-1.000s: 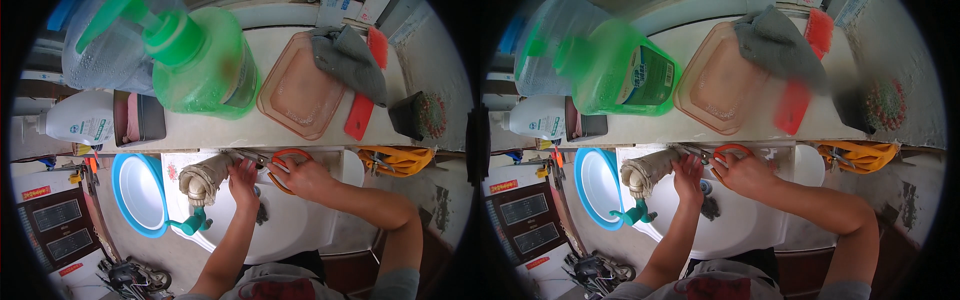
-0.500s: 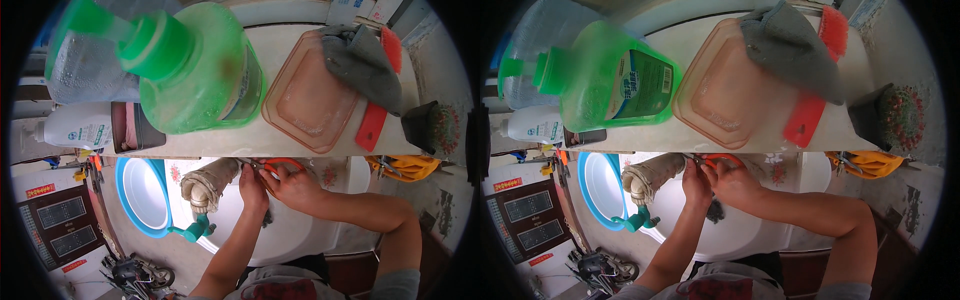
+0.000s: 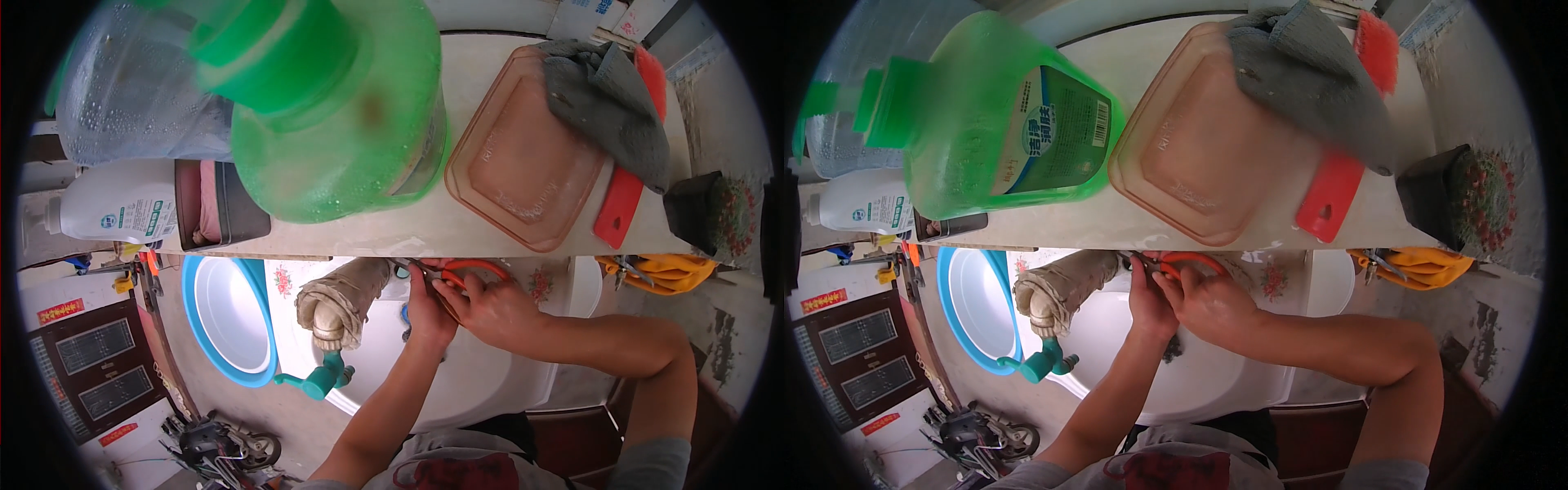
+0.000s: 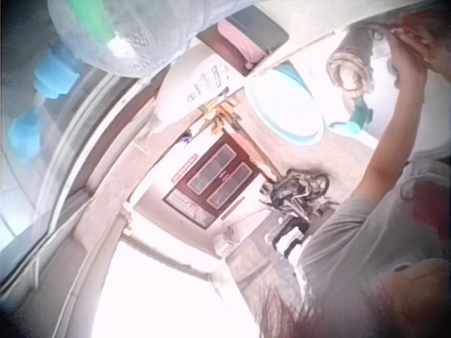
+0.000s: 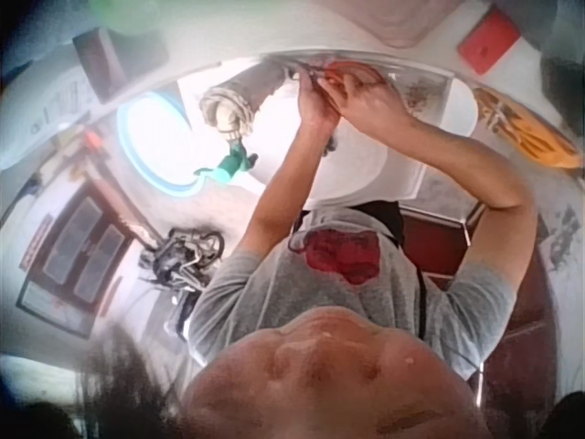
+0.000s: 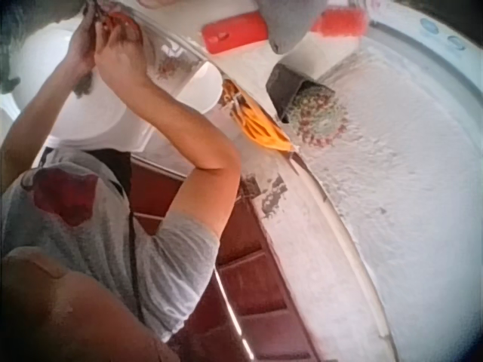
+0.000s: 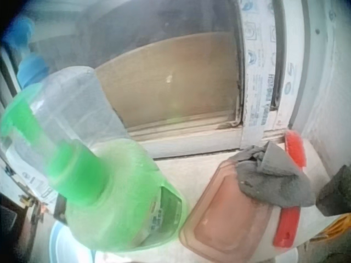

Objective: The person uses a pair of scissors to cut and remove a white plastic wrapping from a sink faucet. They then use the scissors to trim the material around the base of the faucet and its connection to the sink.

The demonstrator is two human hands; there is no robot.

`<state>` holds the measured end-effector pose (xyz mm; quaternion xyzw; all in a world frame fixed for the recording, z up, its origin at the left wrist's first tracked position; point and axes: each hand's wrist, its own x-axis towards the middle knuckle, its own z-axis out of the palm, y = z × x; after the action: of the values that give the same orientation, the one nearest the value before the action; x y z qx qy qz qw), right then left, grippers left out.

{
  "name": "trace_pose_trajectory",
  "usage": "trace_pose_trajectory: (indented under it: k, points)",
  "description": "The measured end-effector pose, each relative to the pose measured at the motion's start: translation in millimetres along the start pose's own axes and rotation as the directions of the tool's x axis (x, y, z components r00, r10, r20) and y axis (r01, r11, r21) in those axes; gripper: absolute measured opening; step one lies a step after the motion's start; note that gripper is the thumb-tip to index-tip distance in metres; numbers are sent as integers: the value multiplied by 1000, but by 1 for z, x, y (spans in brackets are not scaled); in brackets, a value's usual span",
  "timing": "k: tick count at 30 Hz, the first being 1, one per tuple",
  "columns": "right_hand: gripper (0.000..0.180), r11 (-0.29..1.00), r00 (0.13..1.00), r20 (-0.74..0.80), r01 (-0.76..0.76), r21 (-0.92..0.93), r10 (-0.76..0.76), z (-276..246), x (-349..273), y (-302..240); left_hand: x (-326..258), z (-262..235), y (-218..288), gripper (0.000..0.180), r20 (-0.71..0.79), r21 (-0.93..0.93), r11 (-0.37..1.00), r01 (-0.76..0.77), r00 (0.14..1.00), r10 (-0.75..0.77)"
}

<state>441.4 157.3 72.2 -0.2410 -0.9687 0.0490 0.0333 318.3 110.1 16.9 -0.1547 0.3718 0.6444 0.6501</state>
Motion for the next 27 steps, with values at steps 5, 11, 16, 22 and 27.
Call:
trace_pose_trajectory:
  k: [5,11,16,22,27]
  points:
    - [46,999,1000,-11,25,-38,-26,-3,1,2,-2,7,-1,35,-51,-9,1000,-24,998,24]
    - [42,994,1000,11,29,-107,-28,-6,4,-1,1,-4,0,35,72,5,998,-59,996,59]
    - [43,989,998,-32,55,-138,-60,9,4,4,7,-5,-5,35,76,-32,998,-60,995,62]
    - [42,970,994,-63,76,-230,-92,22,16,5,26,-11,6,35,36,-41,993,-111,993,112]
    - [38,998,996,-80,30,-59,-34,23,-7,13,11,-6,-17,36,171,-9,998,-59,984,60]
